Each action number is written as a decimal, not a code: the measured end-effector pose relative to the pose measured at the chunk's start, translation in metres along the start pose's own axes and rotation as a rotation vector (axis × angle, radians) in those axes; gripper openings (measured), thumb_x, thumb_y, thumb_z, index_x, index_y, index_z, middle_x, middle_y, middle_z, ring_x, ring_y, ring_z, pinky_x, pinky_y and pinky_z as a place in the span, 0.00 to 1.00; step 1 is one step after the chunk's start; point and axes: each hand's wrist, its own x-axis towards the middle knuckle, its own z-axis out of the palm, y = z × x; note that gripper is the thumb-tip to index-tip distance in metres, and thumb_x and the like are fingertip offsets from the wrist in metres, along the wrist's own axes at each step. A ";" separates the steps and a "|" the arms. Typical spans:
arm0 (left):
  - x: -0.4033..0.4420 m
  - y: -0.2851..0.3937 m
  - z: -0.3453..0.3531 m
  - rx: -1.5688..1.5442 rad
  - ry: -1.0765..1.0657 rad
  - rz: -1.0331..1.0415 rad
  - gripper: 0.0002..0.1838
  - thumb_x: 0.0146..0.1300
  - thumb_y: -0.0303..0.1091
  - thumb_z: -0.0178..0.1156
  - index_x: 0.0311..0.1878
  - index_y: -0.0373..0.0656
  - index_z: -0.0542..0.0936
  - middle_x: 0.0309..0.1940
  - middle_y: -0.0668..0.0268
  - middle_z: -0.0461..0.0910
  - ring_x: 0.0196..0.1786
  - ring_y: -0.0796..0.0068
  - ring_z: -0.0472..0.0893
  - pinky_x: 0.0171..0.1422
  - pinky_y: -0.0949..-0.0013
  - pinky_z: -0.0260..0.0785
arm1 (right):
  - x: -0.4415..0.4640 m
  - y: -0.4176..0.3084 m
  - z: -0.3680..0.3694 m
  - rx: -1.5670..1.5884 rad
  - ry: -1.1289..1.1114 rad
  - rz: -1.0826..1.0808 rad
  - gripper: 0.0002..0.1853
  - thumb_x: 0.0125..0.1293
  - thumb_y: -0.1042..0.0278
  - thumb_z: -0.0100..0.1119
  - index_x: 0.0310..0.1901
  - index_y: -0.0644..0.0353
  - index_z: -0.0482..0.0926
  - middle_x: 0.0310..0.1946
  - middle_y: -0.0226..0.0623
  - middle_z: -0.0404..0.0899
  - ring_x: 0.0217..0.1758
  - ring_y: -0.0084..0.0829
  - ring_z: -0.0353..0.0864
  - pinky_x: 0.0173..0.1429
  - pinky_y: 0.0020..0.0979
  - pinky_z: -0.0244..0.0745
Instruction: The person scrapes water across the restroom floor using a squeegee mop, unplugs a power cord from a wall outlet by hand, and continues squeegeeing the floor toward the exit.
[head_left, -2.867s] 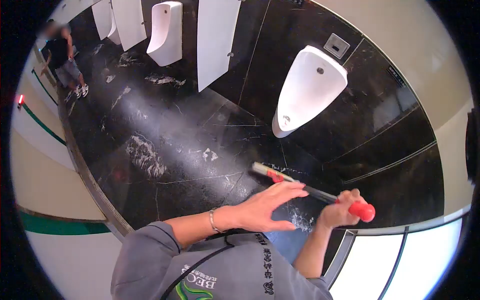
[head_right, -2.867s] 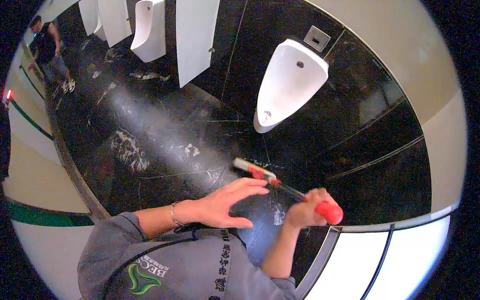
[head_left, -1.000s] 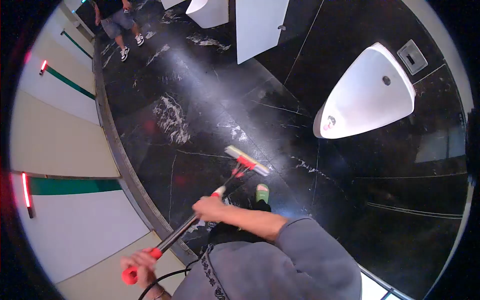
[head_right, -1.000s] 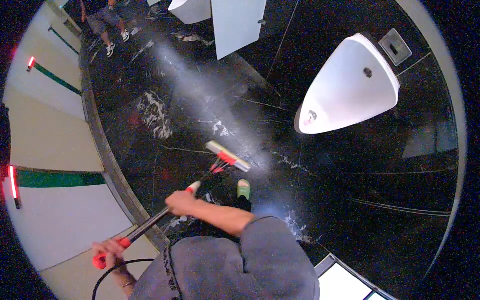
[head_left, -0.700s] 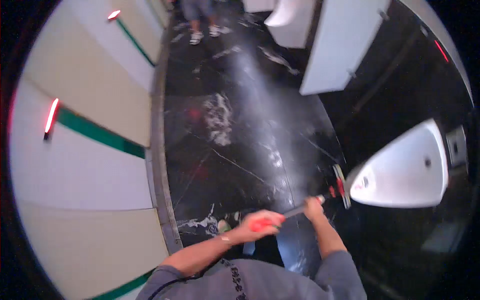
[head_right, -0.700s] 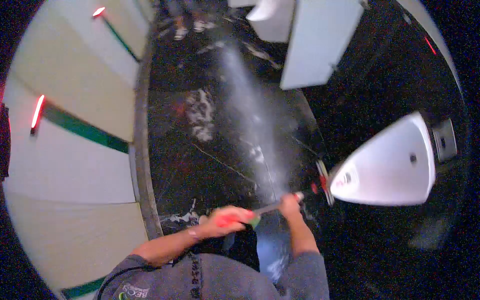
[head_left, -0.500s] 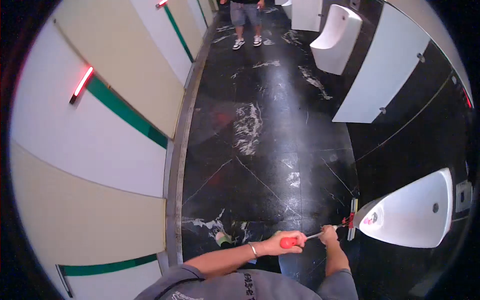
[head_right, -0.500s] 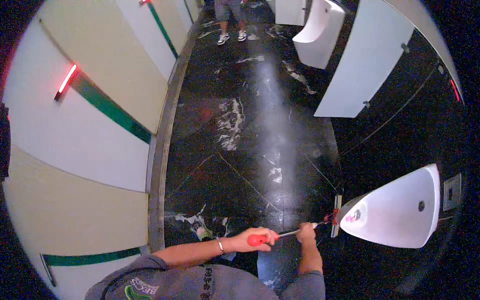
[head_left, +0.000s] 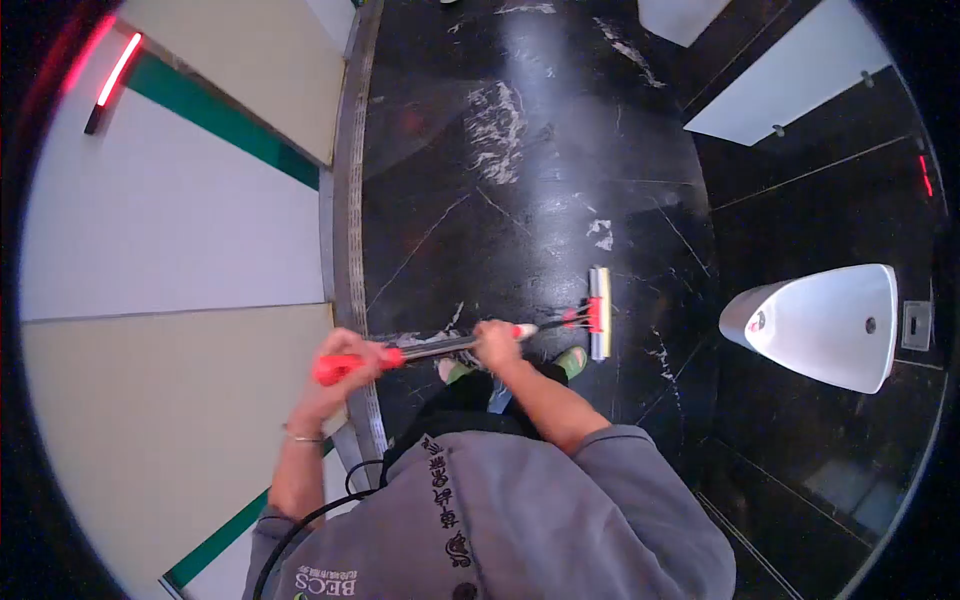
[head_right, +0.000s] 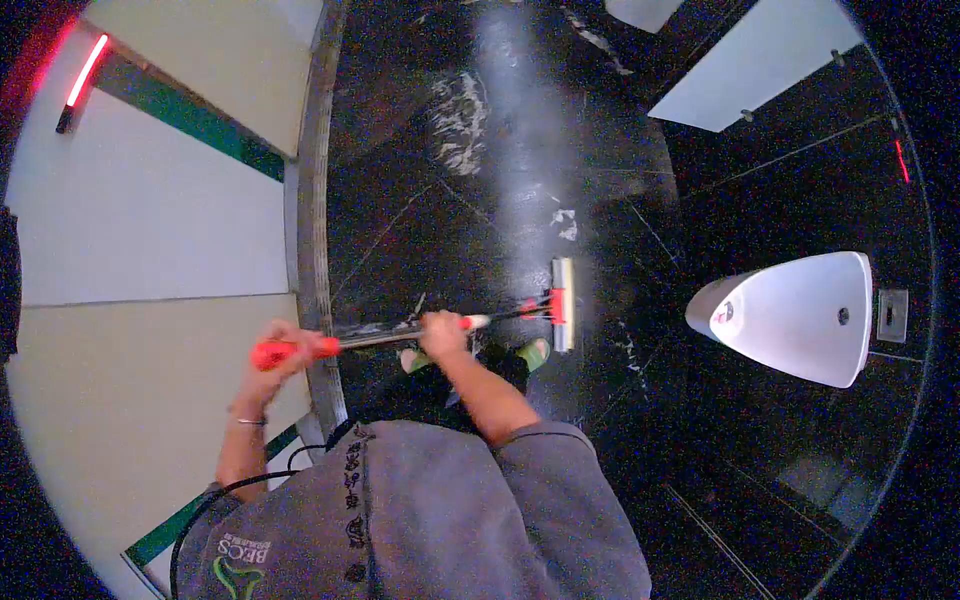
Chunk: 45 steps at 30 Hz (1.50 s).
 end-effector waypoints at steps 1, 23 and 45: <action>-0.014 0.008 -0.036 -0.005 0.043 0.029 0.12 0.56 0.26 0.66 0.37 0.44 0.71 0.37 0.64 0.79 0.46 0.71 0.79 0.61 0.58 0.69 | 0.007 -0.047 0.010 0.061 -0.009 -0.021 0.07 0.49 0.70 0.58 0.32 0.56 0.81 0.33 0.47 0.80 0.42 0.48 0.79 0.51 0.47 0.72; 0.053 0.211 0.039 0.551 -0.179 0.438 0.15 0.40 0.27 0.73 0.27 0.42 0.74 0.22 0.67 0.77 0.28 0.63 0.81 0.45 0.63 0.78 | 0.139 -0.195 -0.082 0.585 -0.026 -0.727 0.08 0.57 0.63 0.55 0.26 0.58 0.76 0.28 0.43 0.77 0.36 0.49 0.78 0.38 0.46 0.72; 0.371 0.306 0.130 0.135 -0.440 0.518 0.36 0.54 0.43 0.68 0.63 0.35 0.70 0.61 0.56 0.72 0.64 0.67 0.71 0.69 0.64 0.60 | 0.285 0.159 -0.433 0.087 0.115 0.000 0.12 0.54 0.57 0.63 0.32 0.56 0.78 0.30 0.44 0.80 0.38 0.51 0.79 0.39 0.46 0.73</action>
